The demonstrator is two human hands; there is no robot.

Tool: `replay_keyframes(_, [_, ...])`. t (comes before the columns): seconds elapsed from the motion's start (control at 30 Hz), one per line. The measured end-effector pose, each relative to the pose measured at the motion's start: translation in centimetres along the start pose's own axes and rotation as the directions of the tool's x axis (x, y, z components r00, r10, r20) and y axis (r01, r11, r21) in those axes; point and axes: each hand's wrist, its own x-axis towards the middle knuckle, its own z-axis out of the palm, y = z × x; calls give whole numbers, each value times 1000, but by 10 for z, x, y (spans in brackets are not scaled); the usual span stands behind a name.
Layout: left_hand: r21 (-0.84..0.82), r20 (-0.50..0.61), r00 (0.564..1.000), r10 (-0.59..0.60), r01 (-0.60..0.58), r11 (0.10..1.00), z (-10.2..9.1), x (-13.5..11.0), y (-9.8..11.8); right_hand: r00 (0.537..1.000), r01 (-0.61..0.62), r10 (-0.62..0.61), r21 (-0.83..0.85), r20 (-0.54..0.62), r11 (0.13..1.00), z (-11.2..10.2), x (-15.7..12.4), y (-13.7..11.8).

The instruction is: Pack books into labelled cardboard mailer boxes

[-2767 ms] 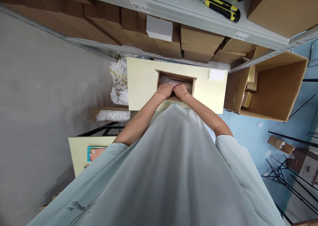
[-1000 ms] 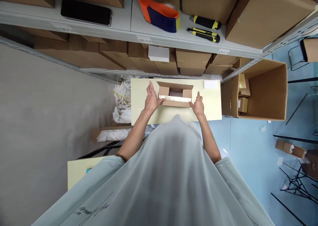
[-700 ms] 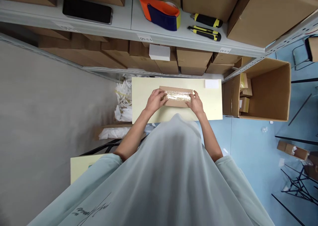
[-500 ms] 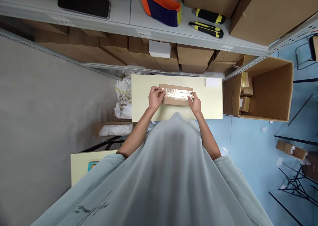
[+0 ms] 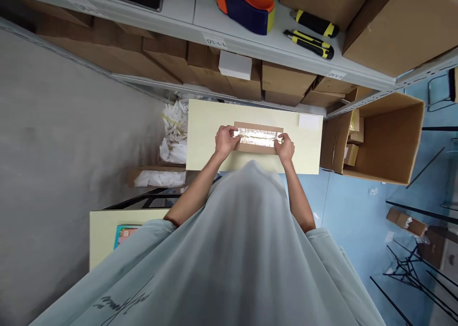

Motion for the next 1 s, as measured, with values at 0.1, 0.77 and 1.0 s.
replay_keyframes(0.1, [4,-5,1000,17,-17,1000,7,3,6,999,30,-25,-112,41,993,-3,3,-5])
replay_keyframes(0.77, [-13,-432,723,539,-603,798,-129,106,246,680,600,-731,-533,-52,596,-119,95,-326])
replay_keyframes(1.0, [-112,-437,771,462,-557,823,-113,82,228,800,497,-600,-581,20,644,-99,114,-353])
